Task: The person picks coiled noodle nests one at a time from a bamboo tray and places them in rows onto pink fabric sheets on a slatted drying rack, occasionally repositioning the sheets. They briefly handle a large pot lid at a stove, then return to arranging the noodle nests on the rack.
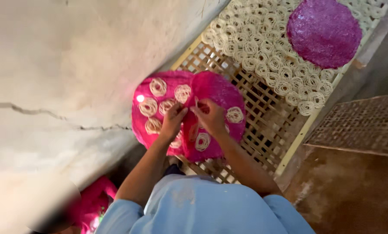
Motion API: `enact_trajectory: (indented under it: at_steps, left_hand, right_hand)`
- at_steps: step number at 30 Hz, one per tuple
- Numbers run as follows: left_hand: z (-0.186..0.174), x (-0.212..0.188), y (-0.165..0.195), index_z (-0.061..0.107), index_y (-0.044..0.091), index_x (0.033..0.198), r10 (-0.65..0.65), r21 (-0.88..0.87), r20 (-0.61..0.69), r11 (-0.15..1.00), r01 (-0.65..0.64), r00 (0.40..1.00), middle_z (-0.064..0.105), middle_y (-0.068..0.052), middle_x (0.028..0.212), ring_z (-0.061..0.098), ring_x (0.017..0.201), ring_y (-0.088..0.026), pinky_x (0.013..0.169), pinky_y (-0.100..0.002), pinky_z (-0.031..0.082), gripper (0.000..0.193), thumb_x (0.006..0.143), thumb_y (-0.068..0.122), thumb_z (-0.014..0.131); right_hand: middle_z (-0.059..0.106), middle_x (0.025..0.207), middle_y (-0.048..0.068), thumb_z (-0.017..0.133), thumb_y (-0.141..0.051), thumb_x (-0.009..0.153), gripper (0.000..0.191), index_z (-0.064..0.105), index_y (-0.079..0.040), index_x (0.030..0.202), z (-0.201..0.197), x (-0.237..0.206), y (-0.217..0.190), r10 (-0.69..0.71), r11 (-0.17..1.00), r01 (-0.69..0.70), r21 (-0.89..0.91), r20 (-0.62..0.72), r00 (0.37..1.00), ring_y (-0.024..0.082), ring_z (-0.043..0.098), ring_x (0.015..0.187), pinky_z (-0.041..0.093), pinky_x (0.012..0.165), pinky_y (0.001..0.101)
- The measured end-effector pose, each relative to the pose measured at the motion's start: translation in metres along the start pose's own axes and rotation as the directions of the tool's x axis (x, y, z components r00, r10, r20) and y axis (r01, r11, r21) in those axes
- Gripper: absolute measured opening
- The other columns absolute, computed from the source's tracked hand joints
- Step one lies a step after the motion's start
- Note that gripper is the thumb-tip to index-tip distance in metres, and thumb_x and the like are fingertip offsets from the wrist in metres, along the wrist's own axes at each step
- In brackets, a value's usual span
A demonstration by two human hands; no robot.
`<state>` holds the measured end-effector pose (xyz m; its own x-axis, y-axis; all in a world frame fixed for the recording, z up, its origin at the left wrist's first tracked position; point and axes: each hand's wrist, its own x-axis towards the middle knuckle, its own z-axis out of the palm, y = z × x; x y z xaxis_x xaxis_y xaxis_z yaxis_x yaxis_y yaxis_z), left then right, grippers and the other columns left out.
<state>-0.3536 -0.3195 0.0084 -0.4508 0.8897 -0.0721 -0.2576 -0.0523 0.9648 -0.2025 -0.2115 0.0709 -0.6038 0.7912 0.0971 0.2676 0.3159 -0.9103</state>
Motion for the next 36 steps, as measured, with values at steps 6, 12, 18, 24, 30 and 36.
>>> enact_trajectory:
  at_steps: [6,12,18,24,30,36]
  left_hand:
    - [-0.067,0.020,-0.009,0.064,0.006,0.115,-0.187,-0.203,-0.202,0.968,0.145,0.961,0.062,0.005,0.090,0.056,0.078,-0.005,0.067,-0.023,0.046,0.019,0.098,0.014,0.065]
    - [-0.112,0.038,0.017,0.054,-0.005,0.134,0.622,0.878,-0.103,0.424,-0.224,0.776,0.056,-0.029,0.137,0.057,0.124,-0.042,0.102,-0.046,0.049,0.045,0.093,0.009,0.064]
    - [-0.043,0.038,0.010,0.053,0.008,0.138,0.083,0.846,0.075,0.522,-0.107,0.994,0.059,-0.018,0.139,0.058,0.125,-0.038,0.105,-0.049,0.047,0.051,0.091,0.015,0.069]
    - [-0.022,0.035,0.000,0.051,0.001,0.132,-0.012,0.852,0.175,0.504,-0.145,0.985,0.053,-0.026,0.136,0.052,0.123,-0.045,0.100,-0.053,0.049,0.049,0.089,0.013,0.070]
    - [-0.023,0.040,-0.001,0.053,0.002,0.125,-0.066,0.881,0.078,0.471,-0.037,0.995,0.055,-0.023,0.124,0.054,0.118,-0.042,0.093,-0.052,0.052,0.044,0.087,0.012,0.070]
    - [-0.011,0.056,-0.002,0.056,0.002,0.113,-0.066,0.928,0.108,0.364,-0.077,0.992,0.058,-0.022,0.120,0.058,0.112,-0.038,0.094,-0.050,0.052,0.029,0.089,0.013,0.069]
  right_hand:
    - [0.072,0.094,0.009,0.074,-0.026,0.098,0.026,0.070,-0.001,0.103,0.008,0.045,0.005,0.445,0.805,-0.454,0.381,0.119,0.888,0.019,0.069,0.085,0.060,0.075,0.0319]
    - [0.075,0.105,0.009,0.067,-0.027,0.098,0.032,0.069,-0.004,0.119,-0.039,0.132,0.031,0.656,0.618,-0.525,0.585,-0.015,0.755,0.018,0.072,0.091,0.061,0.081,0.0290]
    - [0.069,0.092,0.004,0.071,-0.026,0.095,0.025,0.070,-0.009,0.113,-0.015,0.243,0.030,0.583,0.753,-0.506,0.421,-0.071,0.809,0.014,0.068,0.081,0.061,0.072,0.0284]
    - [0.073,0.097,0.006,0.074,-0.020,0.091,0.028,0.069,-0.004,0.114,0.019,0.282,0.023,0.141,0.990,-0.135,0.044,-0.249,0.958,0.023,0.071,0.088,0.056,0.075,0.0400]
    - [0.071,0.098,0.014,0.072,-0.013,0.087,0.026,0.071,-0.005,0.112,0.018,0.280,0.030,-0.161,0.850,-0.046,-0.524,-0.341,0.926,0.035,0.069,0.090,0.056,0.078,0.0465]
    - [0.070,0.079,0.016,0.069,-0.011,0.103,0.025,0.068,-0.006,0.128,-0.014,0.215,0.064,-0.006,0.825,-0.054,-0.562,-0.105,0.994,0.032,0.068,0.076,0.047,0.092,0.0505]
